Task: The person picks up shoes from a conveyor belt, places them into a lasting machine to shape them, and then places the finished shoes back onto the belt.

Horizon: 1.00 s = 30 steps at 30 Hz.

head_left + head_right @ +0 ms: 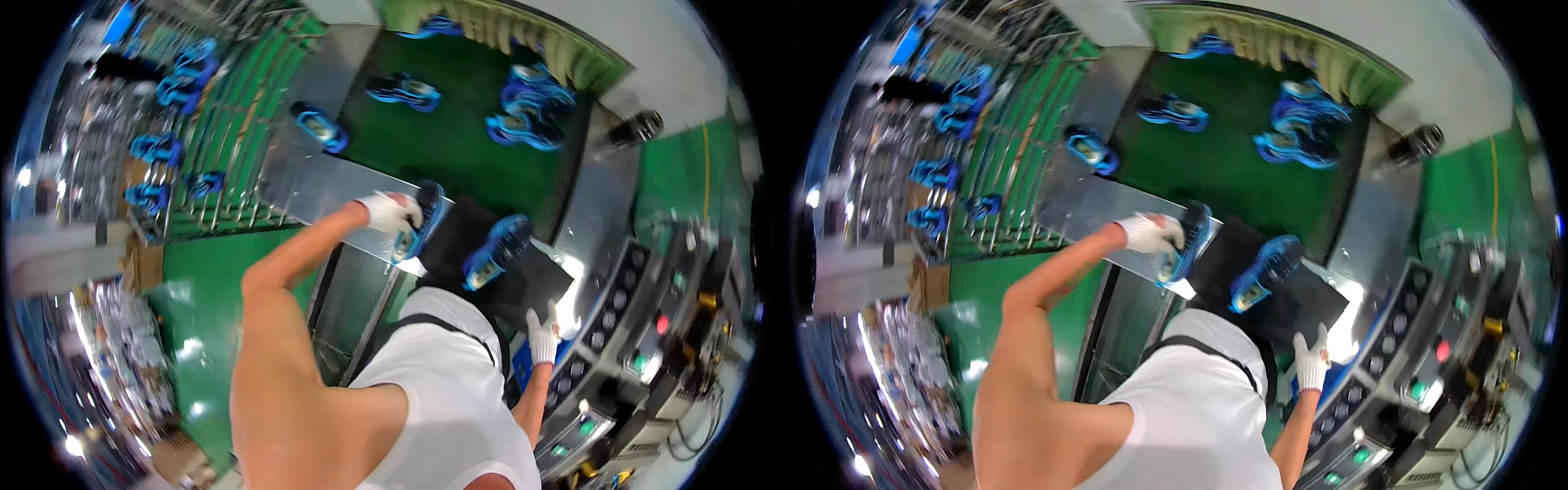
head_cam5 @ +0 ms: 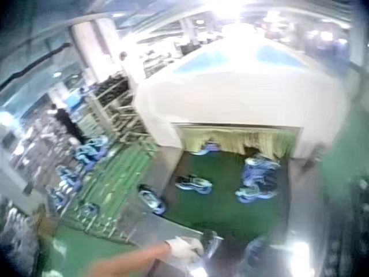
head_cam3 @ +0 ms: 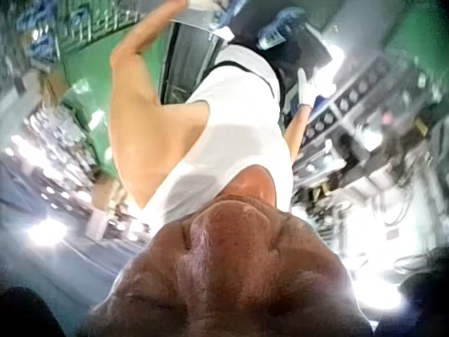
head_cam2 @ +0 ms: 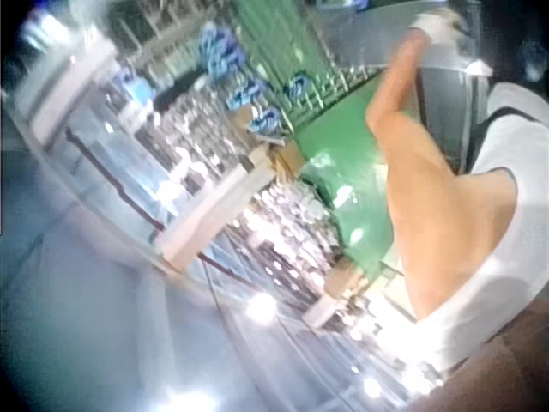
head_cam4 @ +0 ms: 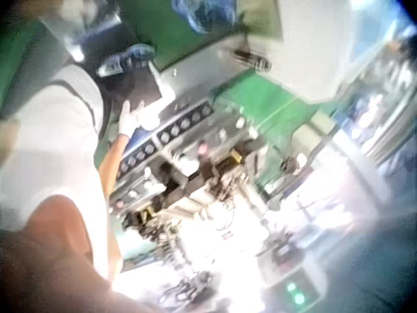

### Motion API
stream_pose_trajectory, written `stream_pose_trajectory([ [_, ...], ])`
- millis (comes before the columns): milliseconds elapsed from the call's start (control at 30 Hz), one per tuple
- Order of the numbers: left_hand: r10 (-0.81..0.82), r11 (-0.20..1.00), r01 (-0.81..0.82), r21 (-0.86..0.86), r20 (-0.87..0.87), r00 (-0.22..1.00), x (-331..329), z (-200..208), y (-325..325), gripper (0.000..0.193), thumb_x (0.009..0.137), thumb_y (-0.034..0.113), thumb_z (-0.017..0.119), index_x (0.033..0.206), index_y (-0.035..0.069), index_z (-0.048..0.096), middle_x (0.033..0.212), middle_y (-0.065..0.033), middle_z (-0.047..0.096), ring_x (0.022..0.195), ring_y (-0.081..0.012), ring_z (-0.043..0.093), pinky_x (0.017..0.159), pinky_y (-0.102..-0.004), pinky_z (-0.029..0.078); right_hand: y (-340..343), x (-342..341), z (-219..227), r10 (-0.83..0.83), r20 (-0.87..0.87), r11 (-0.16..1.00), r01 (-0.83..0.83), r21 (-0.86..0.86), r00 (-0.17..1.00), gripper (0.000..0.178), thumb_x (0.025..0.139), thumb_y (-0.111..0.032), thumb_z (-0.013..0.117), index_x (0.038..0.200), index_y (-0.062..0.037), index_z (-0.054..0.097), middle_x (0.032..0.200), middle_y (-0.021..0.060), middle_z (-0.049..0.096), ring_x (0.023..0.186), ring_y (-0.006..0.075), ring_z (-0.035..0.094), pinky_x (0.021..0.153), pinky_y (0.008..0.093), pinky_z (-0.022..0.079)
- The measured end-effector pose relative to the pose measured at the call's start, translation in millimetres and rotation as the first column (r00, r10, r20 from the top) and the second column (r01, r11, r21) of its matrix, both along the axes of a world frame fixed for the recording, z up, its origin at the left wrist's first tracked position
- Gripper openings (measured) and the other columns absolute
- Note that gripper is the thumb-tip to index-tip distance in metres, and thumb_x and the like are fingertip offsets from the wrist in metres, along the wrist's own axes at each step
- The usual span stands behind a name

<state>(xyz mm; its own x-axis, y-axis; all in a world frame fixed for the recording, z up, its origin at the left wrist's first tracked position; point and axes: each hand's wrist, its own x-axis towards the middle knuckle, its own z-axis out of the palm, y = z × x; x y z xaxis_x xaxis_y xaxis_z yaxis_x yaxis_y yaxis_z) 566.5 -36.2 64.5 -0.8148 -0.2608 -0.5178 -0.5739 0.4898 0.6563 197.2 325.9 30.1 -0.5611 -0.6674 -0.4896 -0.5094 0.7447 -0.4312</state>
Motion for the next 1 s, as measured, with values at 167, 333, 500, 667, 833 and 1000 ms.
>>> stream_pose_trajectory([
  [167,0.501,0.834,-0.537,-0.127,-0.233,0.834,49.3,1.8,20.9,0.053,0.091,0.034,0.071,0.133,0.005,0.061,0.131,-0.02,0.063,0.121,-0.0385,0.062,0.104,-0.045,0.049,-98.8,32.8,63.3,0.126,0.062,0.966,-0.137,0.218,0.99,0.078,0.097,-0.04,0.067,0.157,-0.0003,0.037,0.154,0.0264,0.048,0.143,0.0423,0.045,0.117,0.0455,0.038],
  [333,0.736,-0.181,-0.884,-0.432,-0.656,0.17,250.6,43.8,-2.4,0.055,0.092,0.017,0.071,0.14,-0.002,0.054,0.136,-0.0227,0.059,0.126,-0.0346,0.06,0.106,-0.0438,0.05,-133.7,-19.7,5.7,0.355,-0.023,0.932,-0.351,0.091,0.935,0.078,0.094,-0.037,0.07,0.155,-0.0001,0.04,0.151,0.0267,0.051,0.139,0.0406,0.049,0.117,0.0449,0.037],
  [500,0.5,-0.81,-0.459,-0.365,-0.839,-0.214,430.6,140.2,-33.3,0.087,0.085,0.037,0.079,0.153,0.0,0.04,0.153,-0.027,0.044,0.142,-0.0404,0.045,0.117,-0.0499,0.038,-187.0,-26.3,15.7,0.322,-0.133,0.94,-0.299,0.166,0.937,0.076,0.09,-0.042,0.071,0.151,-0.0033,0.047,0.138,0.029,0.06,0.131,0.04,0.056,0.109,0.044,0.044],
  [667,0.6,-0.8,-0.298,-0.521,-0.705,-0.378,490.9,161.2,-87.3,0.097,0.077,0.05,0.082,0.155,0.01,0.042,0.157,-0.0248,0.039,0.143,-0.043,0.043,0.116,-0.0492,0.04,-172.1,-103.6,-25.8,0.383,-0.167,0.909,-0.338,0.242,0.909,0.075,0.085,-0.035,0.076,0.145,0.0031,0.052,0.135,0.0283,0.063,0.126,0.0373,0.061,0.107,0.0423,0.048],
  [833,0.652,-0.756,-0.42,-0.501,-0.63,-0.422,532.5,149.6,-77.1,0.069,0.08,0.05,0.08,0.13,0.006,0.061,0.121,-0.0224,0.069,0.116,-0.0382,0.067,0.101,-0.0468,0.05,-148.8,-117.1,-29.3,0.272,-0.146,0.953,-0.245,0.178,0.951,0.065,0.091,-0.026,0.074,0.144,0.0042,0.05,0.136,0.0234,0.064,0.12,0.0324,0.065,0.1,0.0388,0.052],
  [1000,0.345,-0.886,-0.442,-0.142,-0.839,-0.421,421.8,168.1,-45.3,0.065,0.085,0.041,0.083,0.129,-0.001,0.06,0.114,-0.017,0.069,0.103,-0.0297,0.066,0.096,-0.0416,0.051,-110.8,-81.4,-16.6,0.076,-0.024,0.988,-0.072,0.133,0.997,0.068,0.09,-0.023,0.074,0.146,0.0069,0.049,0.14,0.0234,0.061,0.125,0.0296,0.06,0.108,0.0375,0.045],
])
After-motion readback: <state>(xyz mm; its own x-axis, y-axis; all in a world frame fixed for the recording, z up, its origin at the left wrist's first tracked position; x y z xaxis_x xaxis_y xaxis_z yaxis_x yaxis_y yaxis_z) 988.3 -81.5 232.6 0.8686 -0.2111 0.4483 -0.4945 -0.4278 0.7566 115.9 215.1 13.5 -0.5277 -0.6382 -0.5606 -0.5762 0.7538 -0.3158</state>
